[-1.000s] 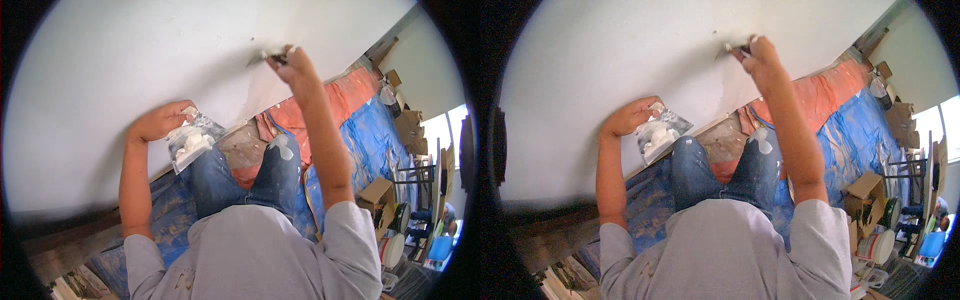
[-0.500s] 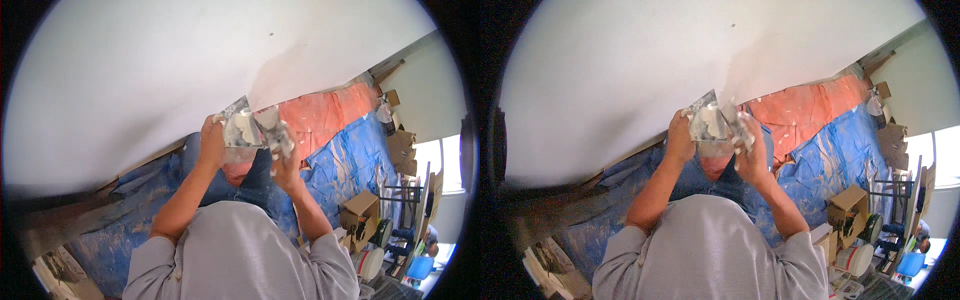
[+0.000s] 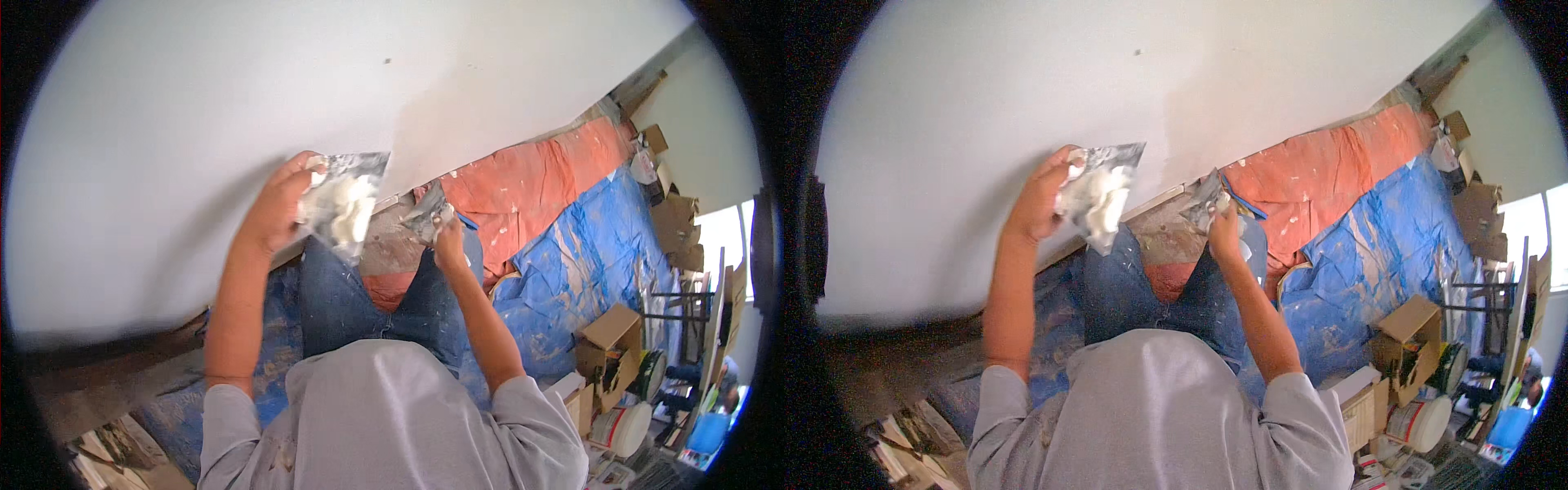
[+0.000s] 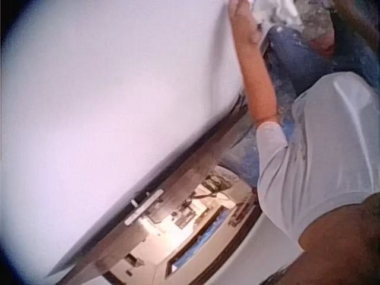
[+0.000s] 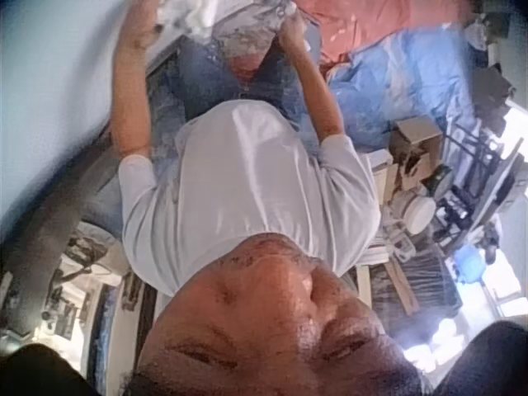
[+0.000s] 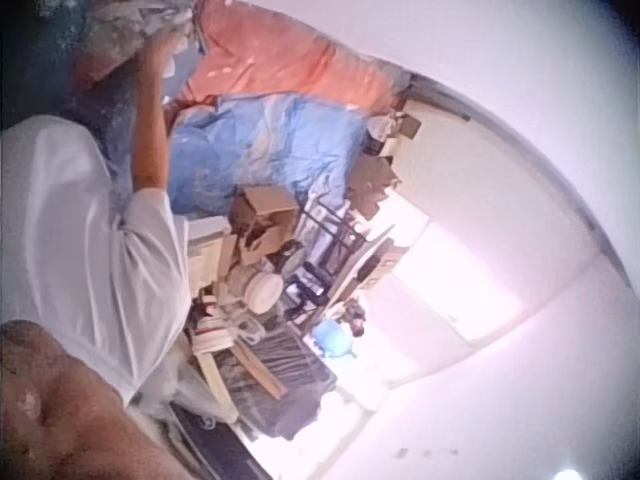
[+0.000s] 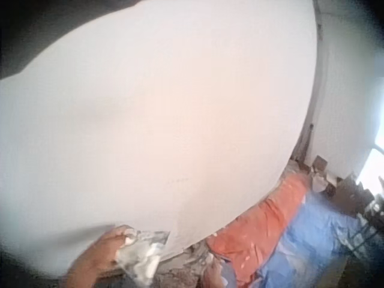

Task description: Applying and smoothing plaster or putty onto a wall using two putty knives.

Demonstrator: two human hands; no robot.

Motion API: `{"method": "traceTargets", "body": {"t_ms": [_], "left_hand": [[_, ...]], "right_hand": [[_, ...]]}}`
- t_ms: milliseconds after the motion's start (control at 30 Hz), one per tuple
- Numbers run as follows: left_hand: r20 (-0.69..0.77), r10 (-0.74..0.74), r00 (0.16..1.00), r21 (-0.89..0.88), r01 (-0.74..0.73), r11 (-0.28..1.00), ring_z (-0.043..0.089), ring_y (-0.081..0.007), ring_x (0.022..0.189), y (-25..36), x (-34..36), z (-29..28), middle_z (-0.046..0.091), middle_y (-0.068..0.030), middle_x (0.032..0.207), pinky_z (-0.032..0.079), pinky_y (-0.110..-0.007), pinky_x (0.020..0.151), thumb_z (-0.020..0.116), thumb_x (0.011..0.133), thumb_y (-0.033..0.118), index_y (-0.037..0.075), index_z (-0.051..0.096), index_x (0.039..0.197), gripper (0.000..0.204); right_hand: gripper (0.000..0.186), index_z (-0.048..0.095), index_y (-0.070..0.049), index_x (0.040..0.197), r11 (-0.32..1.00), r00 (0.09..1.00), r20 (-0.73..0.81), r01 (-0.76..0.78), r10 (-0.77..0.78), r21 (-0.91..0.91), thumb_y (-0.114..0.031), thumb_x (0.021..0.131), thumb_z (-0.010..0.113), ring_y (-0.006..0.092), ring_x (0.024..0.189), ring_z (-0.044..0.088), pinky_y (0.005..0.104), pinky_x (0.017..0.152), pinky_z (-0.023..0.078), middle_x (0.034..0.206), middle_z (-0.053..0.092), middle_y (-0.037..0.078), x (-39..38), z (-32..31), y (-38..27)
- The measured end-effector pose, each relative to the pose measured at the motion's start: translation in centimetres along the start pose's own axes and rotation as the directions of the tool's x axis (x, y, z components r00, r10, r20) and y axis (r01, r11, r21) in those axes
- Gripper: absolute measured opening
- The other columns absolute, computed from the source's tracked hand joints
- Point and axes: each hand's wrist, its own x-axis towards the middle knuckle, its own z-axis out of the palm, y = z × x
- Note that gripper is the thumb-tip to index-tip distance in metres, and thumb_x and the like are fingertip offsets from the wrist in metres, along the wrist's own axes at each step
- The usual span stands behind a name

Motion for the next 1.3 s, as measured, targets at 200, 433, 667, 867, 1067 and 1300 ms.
{"method": "traceTargets", "body": {"t_ms": [200, 433, 667, 867, 1067, 1300], "left_hand": [[0.307, -0.284, 0.908, 0.381, 0.156, 0.911, 0.059, -0.0075, 0.087, 3.4, 4.2, -3.5, 0.064, 0.0003, 0.096, 0.05, -0.025, 0.076, 0.059, 0.1, 0.022, 0.004, 0.06, 0.111, 0.021], [0.262, -0.39, 0.883, 0.481, 0.231, 0.846, 0.056, -0.0074, 0.085, 3.3, 2.8, -4.1, 0.061, 0.0013, 0.094, 0.047, -0.025, 0.077, 0.059, 0.1, 0.021, 0.004, 0.059, 0.106, 0.018], [0.363, -0.427, 0.828, 0.548, 0.181, 0.817, 0.054, -0.0066, 0.09, 3.6, 4.9, -3.0, 0.061, 0.0011, 0.097, 0.045, -0.024, 0.08, 0.054, 0.102, 0.012, 0.003, 0.057, 0.113, 0.015], [0.34, -0.409, 0.847, 0.572, 0.159, 0.805, 0.054, -0.0059, 0.091, 3.8, 4.4, -3.3, 0.061, 0.0015, 0.097, 0.045, -0.024, 0.08, 0.052, 0.102, 0.01, 0.003, 0.057, 0.114, 0.015], [0.361, -0.347, 0.865, 0.634, 0.046, 0.772, 0.053, -0.0059, 0.09, 3.4, 4.1, -4.0, 0.061, 0.0016, 0.097, 0.044, -0.023, 0.079, 0.053, 0.101, 0.013, 0.003, 0.058, 0.114, 0.017], [0.375, -0.347, 0.86, 0.486, 0.137, 0.863, 0.056, -0.0056, 0.086, 2.9, 4.2, -3.4, 0.062, 0.0009, 0.094, 0.046, -0.023, 0.075, 0.055, 0.1, 0.013, 0.003, 0.057, 0.109, 0.013]], "right_hand": [[0.037, 0.047, -0.008, 0.135, 0.759, 0.847, -0.056, -0.442, 0.529, 0.479, -0.011, 0.098, 0.045, 0.0361, 0.107, 0.062, 0.0662, 0.082, 0.054, 0.125, 0.057, 0.014, 9.8, -0.2, 7.5], [0.044, 0.046, -0.018, 0.145, 0.728, 0.829, -0.022, -0.478, 0.559, 0.492, -0.018, 0.101, 0.04, 0.0363, 0.137, 0.046, 0.073, 0.106, 0.037, 0.151, 0.047, 0.014, 13.9, 3.4, 7.7], [0.031, 0.052, -0.018, 0.13, 0.693, 0.747, -0.058, -0.58, 0.662, 0.428, -0.019, 0.102, 0.039, 0.0339, 0.113, 0.061, 0.0688, 0.098, 0.046, 0.126, 0.061, 0.008, 20.9, -0.3, 11.8], [0.032, 0.053, -0.017, 0.132, 0.765, 0.814, -0.152, -0.439, 0.561, 0.472, -0.027, 0.101, 0.047, 0.0291, 0.106, 0.061, 0.0566, 0.075, 0.06, 0.127, 0.057, 0.009, 18.3, 2.6, 10.1], [0.024, 0.057, -0.013, 0.121, 0.868, 0.95, -0.161, -0.163, 0.266, 0.469, -0.025, 0.101, 0.05, 0.0244, 0.099, 0.061, 0.0496, 0.073, 0.056, 0.115, 0.06, 0.006, 12.9, 8.3, -2.3], [0.05, 0.049, 0.004, 0.138, 0.73, 0.737, -0.23, 0.476, -0.636, -0.49, -0.013, 0.093, 0.06, 0.0401, 0.108, 0.055, 0.0428, 0.088, 0.052, 0.121, 0.048, 0.024, 2.2, 15.0, -19.6]]}}
